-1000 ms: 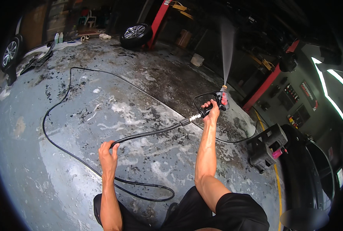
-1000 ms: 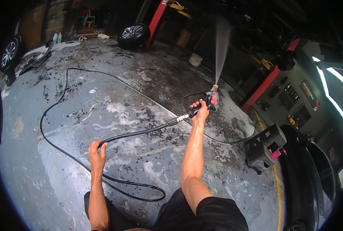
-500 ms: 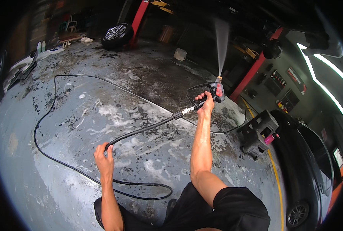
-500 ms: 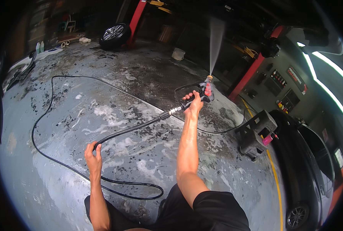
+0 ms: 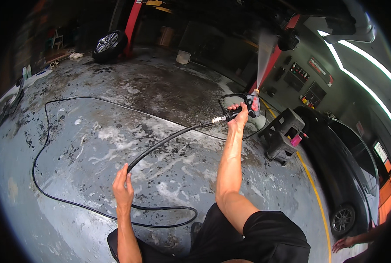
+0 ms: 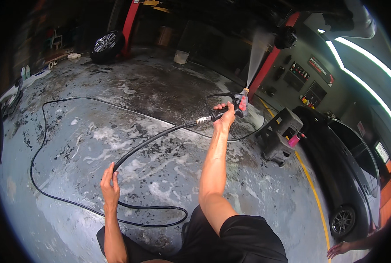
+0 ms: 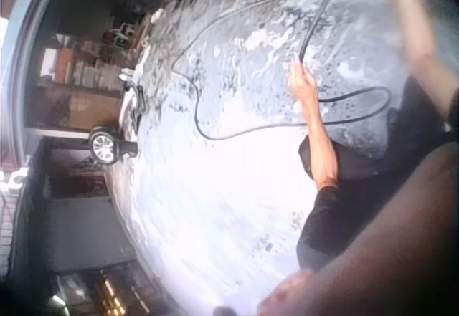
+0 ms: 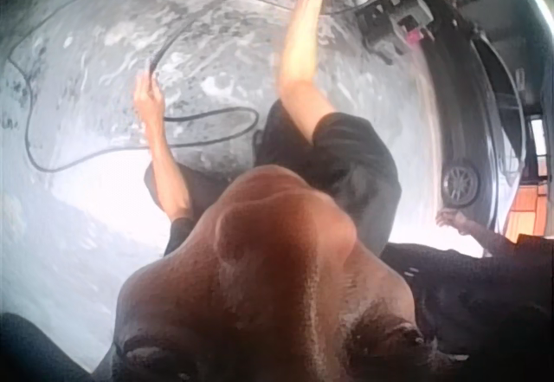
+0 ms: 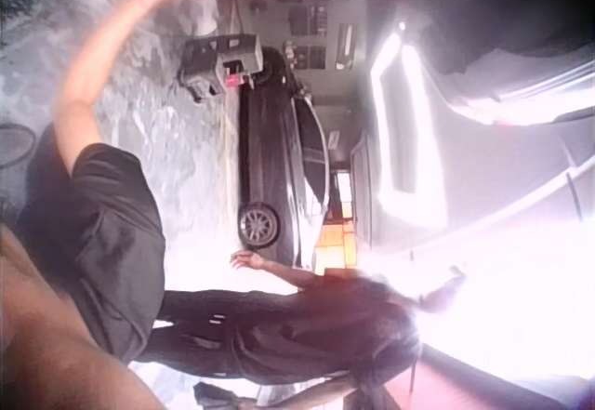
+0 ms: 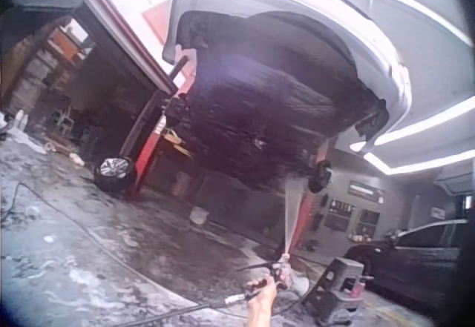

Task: The person uses a pressure washer to clean car tires and the garage floor. They handle a tire, rolling it to spray both sides, then move it aside. The person continues to spray the floor and the underside of a raised vehicle.

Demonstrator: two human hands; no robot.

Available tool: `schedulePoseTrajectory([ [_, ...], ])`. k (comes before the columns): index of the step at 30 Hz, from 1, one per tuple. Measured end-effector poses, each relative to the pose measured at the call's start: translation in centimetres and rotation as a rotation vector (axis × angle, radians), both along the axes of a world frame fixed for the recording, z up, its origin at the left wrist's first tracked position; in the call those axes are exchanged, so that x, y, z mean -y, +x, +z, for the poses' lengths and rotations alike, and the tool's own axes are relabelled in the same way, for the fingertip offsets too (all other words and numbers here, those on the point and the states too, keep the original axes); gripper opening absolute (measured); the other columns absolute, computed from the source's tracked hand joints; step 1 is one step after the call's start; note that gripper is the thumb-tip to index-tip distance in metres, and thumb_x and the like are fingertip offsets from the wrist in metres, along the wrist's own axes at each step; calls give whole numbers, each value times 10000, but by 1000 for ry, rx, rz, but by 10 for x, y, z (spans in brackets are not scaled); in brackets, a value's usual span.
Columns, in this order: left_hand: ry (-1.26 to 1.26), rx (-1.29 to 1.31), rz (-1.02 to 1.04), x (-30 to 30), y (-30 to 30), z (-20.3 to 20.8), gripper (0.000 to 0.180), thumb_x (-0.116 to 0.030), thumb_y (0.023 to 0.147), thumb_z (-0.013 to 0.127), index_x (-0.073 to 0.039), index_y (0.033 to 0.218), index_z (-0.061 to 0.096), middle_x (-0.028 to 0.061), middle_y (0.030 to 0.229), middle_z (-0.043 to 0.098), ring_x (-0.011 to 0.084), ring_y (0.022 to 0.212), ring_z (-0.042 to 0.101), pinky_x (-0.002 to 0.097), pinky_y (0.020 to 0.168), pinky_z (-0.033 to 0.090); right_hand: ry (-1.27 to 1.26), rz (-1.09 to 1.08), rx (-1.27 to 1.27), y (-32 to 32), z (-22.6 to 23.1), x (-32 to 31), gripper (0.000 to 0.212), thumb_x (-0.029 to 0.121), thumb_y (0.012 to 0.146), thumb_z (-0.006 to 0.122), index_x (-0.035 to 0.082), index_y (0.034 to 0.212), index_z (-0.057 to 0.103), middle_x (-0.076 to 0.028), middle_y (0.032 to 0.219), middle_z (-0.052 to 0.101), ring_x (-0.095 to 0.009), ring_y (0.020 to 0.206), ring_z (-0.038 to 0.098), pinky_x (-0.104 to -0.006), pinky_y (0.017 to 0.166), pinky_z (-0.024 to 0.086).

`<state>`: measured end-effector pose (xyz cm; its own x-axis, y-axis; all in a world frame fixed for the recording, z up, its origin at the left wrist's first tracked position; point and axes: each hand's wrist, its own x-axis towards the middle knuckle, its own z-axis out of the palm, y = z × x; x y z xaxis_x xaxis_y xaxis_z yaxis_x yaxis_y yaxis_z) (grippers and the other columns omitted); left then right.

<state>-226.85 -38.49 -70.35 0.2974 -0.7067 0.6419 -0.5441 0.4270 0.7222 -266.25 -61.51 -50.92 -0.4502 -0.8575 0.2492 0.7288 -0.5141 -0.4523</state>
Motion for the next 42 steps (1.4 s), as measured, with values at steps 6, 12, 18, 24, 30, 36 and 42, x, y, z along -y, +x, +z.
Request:
schedulePoseTrajectory([
  [6,-99,56,-38,-2,-14,-1,361,50,877,614,-6,1232,641,190,1084,695,345,980,680,383,837,523,4,43,-28,-39,-11,2,120,145,896,585,97,880,477,-21,699,479,-151,602,481,-336,578,448],
  [12,-131,79,-34,-1,-21,-1,329,49,870,622,10,1194,658,194,1078,702,343,994,685,389,845,533,21,96,-35,-61,-26,16,112,140,895,583,90,892,482,-26,706,481,-154,610,487,-337,573,455],
  [18,-133,89,-12,3,-26,-3,303,45,874,619,18,1171,669,199,1055,706,347,974,690,392,836,538,48,115,-34,-65,-34,24,113,129,891,584,88,877,480,-33,703,482,-155,608,486,-335,569,456],
  [24,-86,134,-11,12,-31,-7,363,52,886,600,8,1245,626,192,1157,676,349,1061,658,402,902,509,21,-38,-14,-55,-17,12,117,127,885,587,86,862,479,-39,697,492,-160,594,485,-341,564,462],
  [30,-25,105,-71,21,-39,-16,452,76,896,559,-2,1341,550,191,1332,583,347,1203,579,408,982,469,3,-179,-36,-55,4,-4,117,160,908,580,88,885,490,-36,704,501,-166,597,494,-351,554,455],
  [36,-59,144,-44,23,-45,-15,484,102,907,513,-38,1369,535,183,1305,594,328,1170,604,377,910,518,32,-121,-72,-76,-3,-3,104,156,913,571,80,896,502,-32,705,499,-165,604,497,-349,566,458],
  [42,9,74,-27,19,-32,-21,436,112,889,518,-29,1297,583,208,1249,616,363,1166,595,412,962,477,112,-33,-176,-64,-9,5,107,117,887,591,71,866,497,-42,697,499,-161,606,494,-332,549,458],
])
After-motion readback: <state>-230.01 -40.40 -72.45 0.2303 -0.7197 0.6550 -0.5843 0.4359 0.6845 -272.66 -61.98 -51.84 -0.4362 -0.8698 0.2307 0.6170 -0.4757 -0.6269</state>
